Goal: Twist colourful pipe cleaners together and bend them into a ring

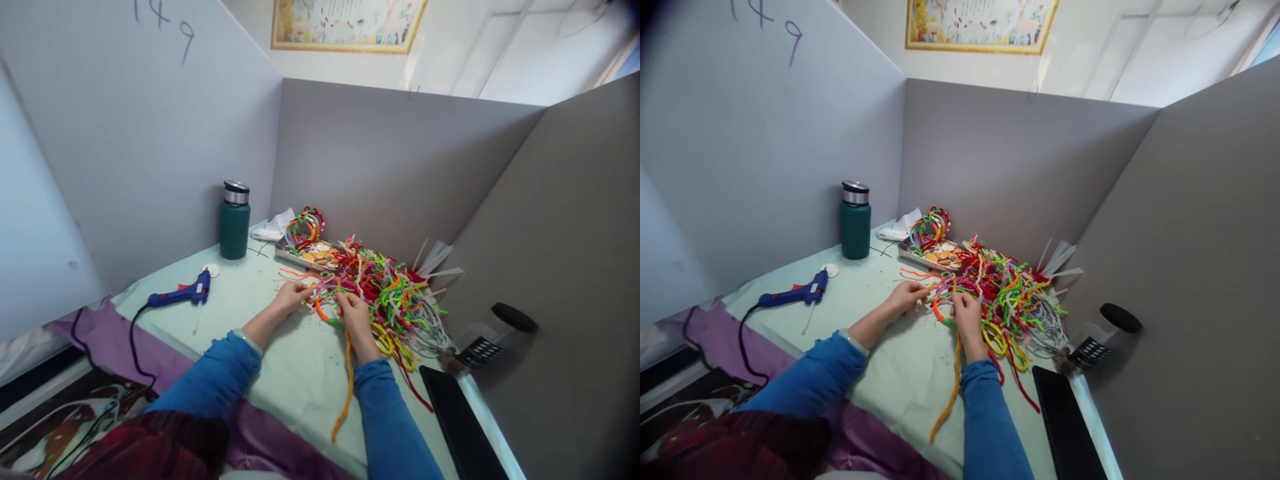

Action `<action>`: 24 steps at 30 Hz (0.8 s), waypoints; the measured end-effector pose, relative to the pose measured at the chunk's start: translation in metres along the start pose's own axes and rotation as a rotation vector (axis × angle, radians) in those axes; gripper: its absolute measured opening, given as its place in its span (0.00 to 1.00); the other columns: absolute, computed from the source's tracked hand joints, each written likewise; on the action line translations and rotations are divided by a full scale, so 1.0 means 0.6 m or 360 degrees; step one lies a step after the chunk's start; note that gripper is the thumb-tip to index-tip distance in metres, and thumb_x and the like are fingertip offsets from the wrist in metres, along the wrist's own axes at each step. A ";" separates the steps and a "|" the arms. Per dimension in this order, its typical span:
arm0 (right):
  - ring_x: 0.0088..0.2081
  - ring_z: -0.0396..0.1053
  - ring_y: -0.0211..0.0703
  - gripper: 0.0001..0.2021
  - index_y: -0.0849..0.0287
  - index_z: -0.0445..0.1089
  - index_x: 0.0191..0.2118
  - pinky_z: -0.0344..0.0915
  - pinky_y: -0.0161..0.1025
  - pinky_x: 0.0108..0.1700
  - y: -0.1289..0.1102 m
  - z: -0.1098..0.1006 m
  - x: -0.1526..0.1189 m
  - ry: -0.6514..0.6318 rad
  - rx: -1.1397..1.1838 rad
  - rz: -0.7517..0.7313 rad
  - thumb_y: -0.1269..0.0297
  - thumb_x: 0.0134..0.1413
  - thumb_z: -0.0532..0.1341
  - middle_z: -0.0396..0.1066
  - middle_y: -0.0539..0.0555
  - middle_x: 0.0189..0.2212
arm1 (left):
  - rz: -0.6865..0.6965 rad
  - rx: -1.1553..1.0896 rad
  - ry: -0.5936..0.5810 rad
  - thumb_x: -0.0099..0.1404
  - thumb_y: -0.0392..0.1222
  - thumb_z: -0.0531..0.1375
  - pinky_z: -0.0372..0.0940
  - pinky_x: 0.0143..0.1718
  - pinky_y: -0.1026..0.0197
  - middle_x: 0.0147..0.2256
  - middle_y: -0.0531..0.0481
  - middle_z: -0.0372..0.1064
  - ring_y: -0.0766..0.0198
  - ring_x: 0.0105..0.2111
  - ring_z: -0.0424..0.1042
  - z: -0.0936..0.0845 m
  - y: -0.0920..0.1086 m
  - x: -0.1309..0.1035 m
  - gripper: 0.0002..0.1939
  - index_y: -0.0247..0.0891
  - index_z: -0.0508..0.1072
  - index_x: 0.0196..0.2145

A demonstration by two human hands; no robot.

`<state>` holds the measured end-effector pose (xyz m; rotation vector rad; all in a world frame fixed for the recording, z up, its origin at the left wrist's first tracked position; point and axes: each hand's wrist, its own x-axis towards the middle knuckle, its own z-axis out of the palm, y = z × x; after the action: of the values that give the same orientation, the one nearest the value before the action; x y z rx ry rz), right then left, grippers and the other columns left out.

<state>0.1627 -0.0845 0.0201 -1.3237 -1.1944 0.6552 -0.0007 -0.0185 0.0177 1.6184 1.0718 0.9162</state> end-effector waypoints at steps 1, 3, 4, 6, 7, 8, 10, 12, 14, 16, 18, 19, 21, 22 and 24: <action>0.18 0.58 0.35 0.17 0.60 0.67 0.24 0.52 0.32 0.21 0.003 -0.002 0.001 0.0033 -0.0212 -0.0093 0.50 0.50 0.57 0.64 0.48 0.16 | 0.0051 0.0165 0.0052 0.55 0.46 0.57 0.48 0.18 0.67 0.22 0.51 0.69 0.73 0.16 0.57 0.002 0.000 0.001 0.12 0.33 0.73 0.25; 0.26 0.65 0.39 0.16 0.60 0.70 0.26 0.56 0.34 0.28 0.009 0.002 -0.002 0.0015 -0.0670 -0.0271 0.53 0.52 0.56 0.70 0.52 0.22 | 0.0159 0.0425 0.0148 0.54 0.42 0.57 0.52 0.23 0.67 0.21 0.51 0.69 0.69 0.21 0.62 0.005 -0.001 0.003 0.10 0.34 0.73 0.22; 0.28 0.67 0.41 0.15 0.59 0.72 0.29 0.57 0.35 0.30 0.010 0.007 -0.006 -0.0019 -0.0910 -0.0325 0.54 0.53 0.56 0.72 0.54 0.25 | 0.0192 0.0502 0.0172 0.54 0.40 0.57 0.52 0.25 0.66 0.21 0.51 0.69 0.68 0.23 0.63 0.005 -0.002 0.004 0.10 0.34 0.74 0.21; 0.30 0.69 0.45 0.14 0.59 0.73 0.36 0.56 0.36 0.31 0.010 0.018 -0.015 -0.0077 -0.1372 -0.0345 0.54 0.53 0.57 0.74 0.57 0.27 | 0.0208 0.0558 0.0150 0.54 0.40 0.56 0.52 0.26 0.66 0.20 0.51 0.69 0.67 0.23 0.64 0.005 -0.004 0.005 0.10 0.34 0.74 0.21; 0.30 0.69 0.46 0.15 0.59 0.72 0.38 0.56 0.37 0.31 0.008 0.024 -0.020 -0.0108 -0.1559 -0.0342 0.54 0.52 0.58 0.74 0.59 0.27 | 0.0210 0.0558 0.0119 0.54 0.41 0.56 0.52 0.25 0.66 0.20 0.52 0.69 0.67 0.23 0.63 0.005 -0.006 0.005 0.10 0.35 0.74 0.22; 0.30 0.70 0.48 0.15 0.60 0.72 0.39 0.56 0.38 0.31 0.007 0.029 -0.024 -0.0140 -0.1702 -0.0342 0.54 0.52 0.58 0.74 0.60 0.27 | 0.0212 0.0553 0.0087 0.54 0.41 0.56 0.52 0.25 0.66 0.20 0.52 0.69 0.67 0.22 0.63 0.004 -0.006 0.005 0.11 0.35 0.75 0.22; 0.30 0.71 0.49 0.14 0.60 0.73 0.38 0.56 0.38 0.31 0.004 0.036 -0.029 -0.0184 -0.1874 -0.0357 0.56 0.54 0.57 0.74 0.62 0.27 | 0.0205 0.0543 0.0045 0.54 0.42 0.56 0.52 0.24 0.66 0.20 0.52 0.69 0.68 0.22 0.62 0.004 -0.007 0.004 0.10 0.35 0.75 0.23; 0.29 0.71 0.48 0.14 0.60 0.73 0.36 0.55 0.38 0.31 0.001 0.037 -0.031 -0.0178 -0.1933 -0.0374 0.58 0.56 0.54 0.74 0.62 0.26 | 0.0178 0.0526 0.0033 0.54 0.42 0.57 0.51 0.24 0.66 0.20 0.52 0.68 0.68 0.21 0.61 0.005 -0.007 0.003 0.10 0.34 0.75 0.23; 0.28 0.70 0.47 0.14 0.60 0.72 0.36 0.54 0.38 0.30 -0.003 0.035 -0.031 -0.0127 -0.1920 -0.0390 0.58 0.57 0.53 0.74 0.61 0.26 | 0.0165 0.0480 0.0045 0.54 0.43 0.57 0.51 0.23 0.67 0.20 0.52 0.68 0.69 0.21 0.61 0.006 -0.007 0.003 0.11 0.34 0.75 0.22; 0.28 0.70 0.46 0.14 0.60 0.72 0.37 0.53 0.37 0.29 -0.007 0.033 -0.032 -0.0051 -0.1851 -0.0420 0.58 0.58 0.52 0.74 0.60 0.27 | 0.0155 0.0350 0.0069 0.54 0.45 0.57 0.50 0.21 0.67 0.19 0.52 0.67 0.70 0.20 0.59 0.007 -0.006 0.003 0.13 0.33 0.74 0.22; 0.27 0.69 0.45 0.13 0.60 0.71 0.36 0.51 0.37 0.29 -0.010 0.034 -0.033 0.0012 -0.1763 -0.0465 0.58 0.58 0.52 0.74 0.59 0.27 | 0.0077 0.0119 0.0059 0.55 0.50 0.57 0.47 0.19 0.67 0.18 0.52 0.65 0.72 0.16 0.56 0.008 -0.004 0.003 0.16 0.32 0.73 0.24; 0.27 0.69 0.44 0.13 0.59 0.71 0.36 0.50 0.37 0.28 -0.011 0.035 -0.034 0.0023 -0.1720 -0.0493 0.59 0.58 0.52 0.74 0.59 0.27 | 0.0021 -0.0025 0.0020 0.56 0.52 0.57 0.46 0.17 0.67 0.18 0.53 0.65 0.73 0.14 0.53 0.008 -0.002 0.002 0.18 0.32 0.72 0.25; 0.26 0.68 0.43 0.12 0.59 0.70 0.34 0.49 0.36 0.28 -0.012 0.039 -0.037 -0.0003 -0.1637 -0.0561 0.59 0.58 0.52 0.73 0.58 0.26 | -0.0075 -0.0294 -0.0094 0.56 0.55 0.57 0.43 0.15 0.67 0.15 0.55 0.61 0.74 0.11 0.49 0.006 0.002 -0.002 0.19 0.33 0.71 0.27; 0.26 0.67 0.43 0.12 0.59 0.70 0.34 0.48 0.36 0.28 -0.012 0.041 -0.039 -0.0034 -0.1589 -0.0596 0.59 0.58 0.52 0.73 0.57 0.26 | -0.0091 -0.0397 -0.0152 0.54 0.55 0.59 0.43 0.14 0.67 0.14 0.57 0.58 0.75 0.11 0.48 0.004 0.005 -0.005 0.19 0.34 0.69 0.27; 0.25 0.66 0.42 0.13 0.59 0.70 0.32 0.48 0.36 0.28 -0.013 0.044 -0.041 -0.0091 -0.1458 -0.0630 0.57 0.58 0.53 0.72 0.56 0.24 | -0.0086 -0.0547 -0.0244 0.51 0.54 0.62 0.42 0.13 0.68 0.12 0.59 0.53 0.75 0.10 0.47 0.000 0.010 -0.009 0.18 0.35 0.67 0.24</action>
<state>0.1289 -0.0984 0.0162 -1.7198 -1.8450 -0.1945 -0.0013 -0.0246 0.0229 1.3444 0.7994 0.8717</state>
